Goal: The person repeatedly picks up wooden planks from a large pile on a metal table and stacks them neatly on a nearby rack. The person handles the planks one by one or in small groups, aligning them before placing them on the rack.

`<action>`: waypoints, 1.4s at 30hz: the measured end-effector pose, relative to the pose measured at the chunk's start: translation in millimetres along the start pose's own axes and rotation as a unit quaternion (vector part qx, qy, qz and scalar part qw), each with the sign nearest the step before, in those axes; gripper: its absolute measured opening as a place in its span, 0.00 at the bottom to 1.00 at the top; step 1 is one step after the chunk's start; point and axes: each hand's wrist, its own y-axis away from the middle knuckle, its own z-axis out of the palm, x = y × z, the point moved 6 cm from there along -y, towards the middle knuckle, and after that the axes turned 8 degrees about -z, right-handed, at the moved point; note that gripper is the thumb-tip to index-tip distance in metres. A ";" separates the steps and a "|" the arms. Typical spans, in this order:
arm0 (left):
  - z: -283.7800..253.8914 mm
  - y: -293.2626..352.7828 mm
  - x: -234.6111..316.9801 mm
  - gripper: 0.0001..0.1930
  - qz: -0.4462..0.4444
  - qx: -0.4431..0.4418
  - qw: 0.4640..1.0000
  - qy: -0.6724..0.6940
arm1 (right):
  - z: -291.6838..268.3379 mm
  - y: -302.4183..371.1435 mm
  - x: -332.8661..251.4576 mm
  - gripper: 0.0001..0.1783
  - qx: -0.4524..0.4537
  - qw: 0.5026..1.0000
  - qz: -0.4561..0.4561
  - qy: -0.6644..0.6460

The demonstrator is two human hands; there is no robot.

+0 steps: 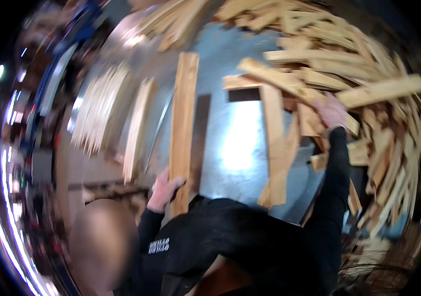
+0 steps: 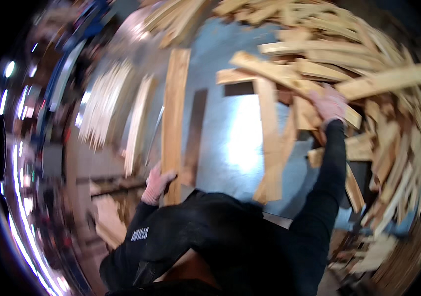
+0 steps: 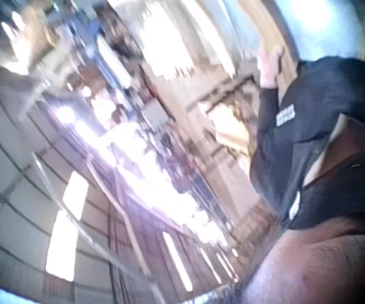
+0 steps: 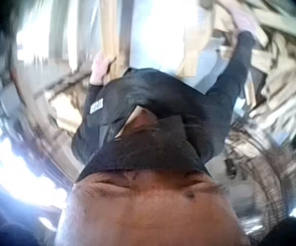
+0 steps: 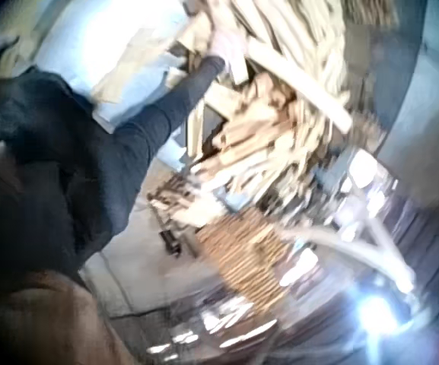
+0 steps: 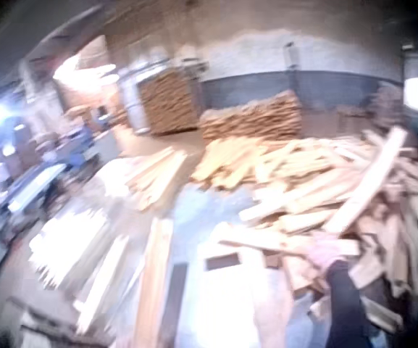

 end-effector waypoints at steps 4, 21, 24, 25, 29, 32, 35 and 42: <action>-24.1 -36.2 -37.7 0.23 -0.038 0.182 0.975 -0.120 | -7.3 22.2 -37.0 0.41 -0.007 0.994 -0.109 -0.025; -150.5 -123.3 -66.0 0.21 -0.056 0.330 0.803 -0.493 | 77.3 218.5 -196.2 0.59 -0.119 0.990 0.029 0.066; -203.9 -115.8 -73.0 0.36 0.077 0.443 0.749 -0.486 | 75.1 222.0 -180.8 0.58 -0.043 0.996 0.076 0.027; -221.8 -126.6 -91.9 0.52 -0.017 0.399 0.816 -0.418 | 80.8 226.0 -173.9 0.58 -0.083 0.990 0.117 -0.014; -224.5 -143.2 -105.2 0.55 -0.086 0.316 0.797 -0.508 | 73.9 234.7 -181.6 0.53 -0.080 0.908 0.196 -0.362; -171.8 -130.3 -59.9 0.56 0.039 0.398 0.747 -0.532 | 52.4 218.3 -234.7 0.46 -0.117 0.634 0.113 -0.757; -41.6 -128.9 -25.3 0.42 0.165 0.006 0.972 -0.165 | 36.7 190.8 -283.7 0.46 -0.170 0.377 0.077 -0.907; 143.6 -125.0 4.3 0.21 -0.109 -0.364 0.836 0.396 | 105.6 140.8 -292.9 0.37 -0.181 0.563 0.164 -0.790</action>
